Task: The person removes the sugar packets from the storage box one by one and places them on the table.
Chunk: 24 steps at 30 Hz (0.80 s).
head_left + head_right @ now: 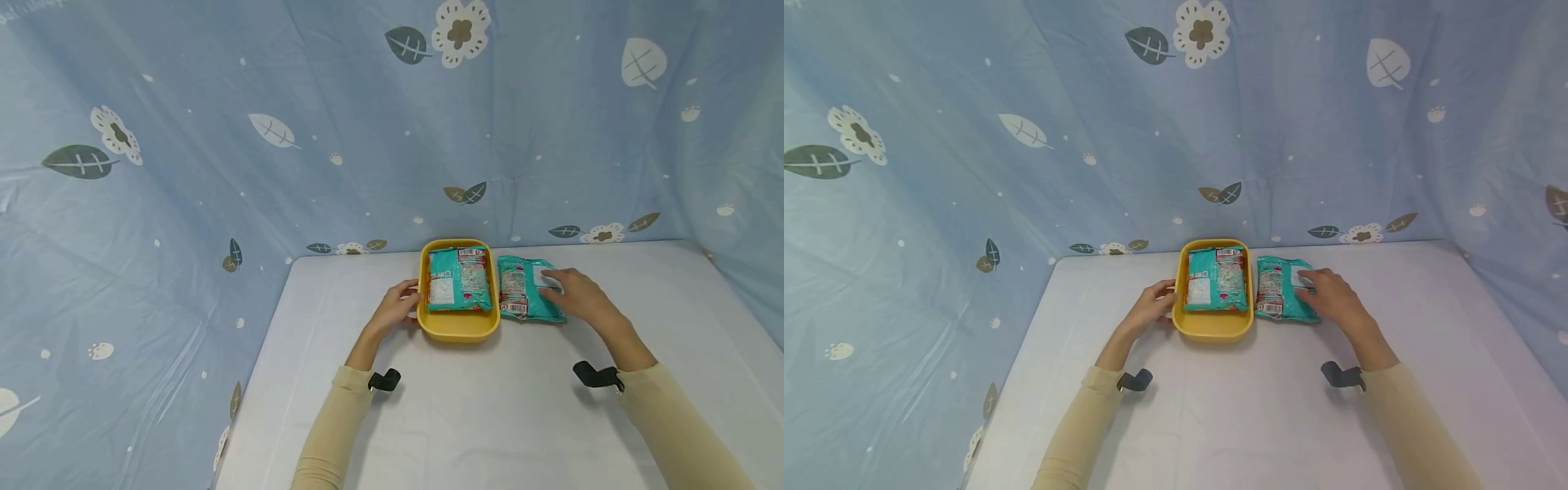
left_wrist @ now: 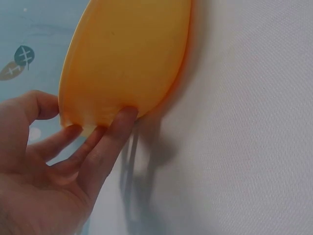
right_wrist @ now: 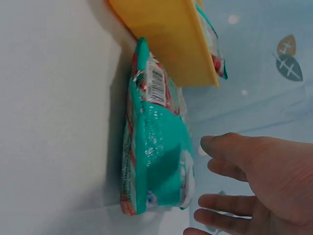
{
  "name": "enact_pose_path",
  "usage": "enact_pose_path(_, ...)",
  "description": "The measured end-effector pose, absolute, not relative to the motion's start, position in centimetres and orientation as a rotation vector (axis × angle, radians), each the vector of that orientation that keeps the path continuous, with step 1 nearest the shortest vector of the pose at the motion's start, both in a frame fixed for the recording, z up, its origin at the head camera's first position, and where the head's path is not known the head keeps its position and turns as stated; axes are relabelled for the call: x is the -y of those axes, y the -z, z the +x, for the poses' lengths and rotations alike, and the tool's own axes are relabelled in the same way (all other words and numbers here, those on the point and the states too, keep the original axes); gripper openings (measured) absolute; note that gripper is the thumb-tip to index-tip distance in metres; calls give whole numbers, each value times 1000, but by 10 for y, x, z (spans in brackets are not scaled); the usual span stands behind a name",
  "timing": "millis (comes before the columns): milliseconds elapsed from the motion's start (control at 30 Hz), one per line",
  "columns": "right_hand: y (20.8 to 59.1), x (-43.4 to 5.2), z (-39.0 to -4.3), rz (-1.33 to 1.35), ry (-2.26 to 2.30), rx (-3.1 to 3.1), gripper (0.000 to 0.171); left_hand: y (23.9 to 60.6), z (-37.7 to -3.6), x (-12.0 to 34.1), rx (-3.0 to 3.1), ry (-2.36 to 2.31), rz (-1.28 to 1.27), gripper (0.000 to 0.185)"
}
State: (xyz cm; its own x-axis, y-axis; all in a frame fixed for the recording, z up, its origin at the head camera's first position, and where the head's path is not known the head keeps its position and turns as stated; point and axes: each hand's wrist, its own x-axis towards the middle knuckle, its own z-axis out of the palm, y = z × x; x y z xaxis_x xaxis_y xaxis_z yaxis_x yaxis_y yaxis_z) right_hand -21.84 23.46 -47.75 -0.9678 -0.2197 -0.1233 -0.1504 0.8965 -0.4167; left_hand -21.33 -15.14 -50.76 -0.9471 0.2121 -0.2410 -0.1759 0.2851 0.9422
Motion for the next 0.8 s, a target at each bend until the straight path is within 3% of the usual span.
enact_pose_path(800, 459, -210, -217, -346, 645, -2918, 53, 505, -212, 152, -2246, -1689, 19, 47)
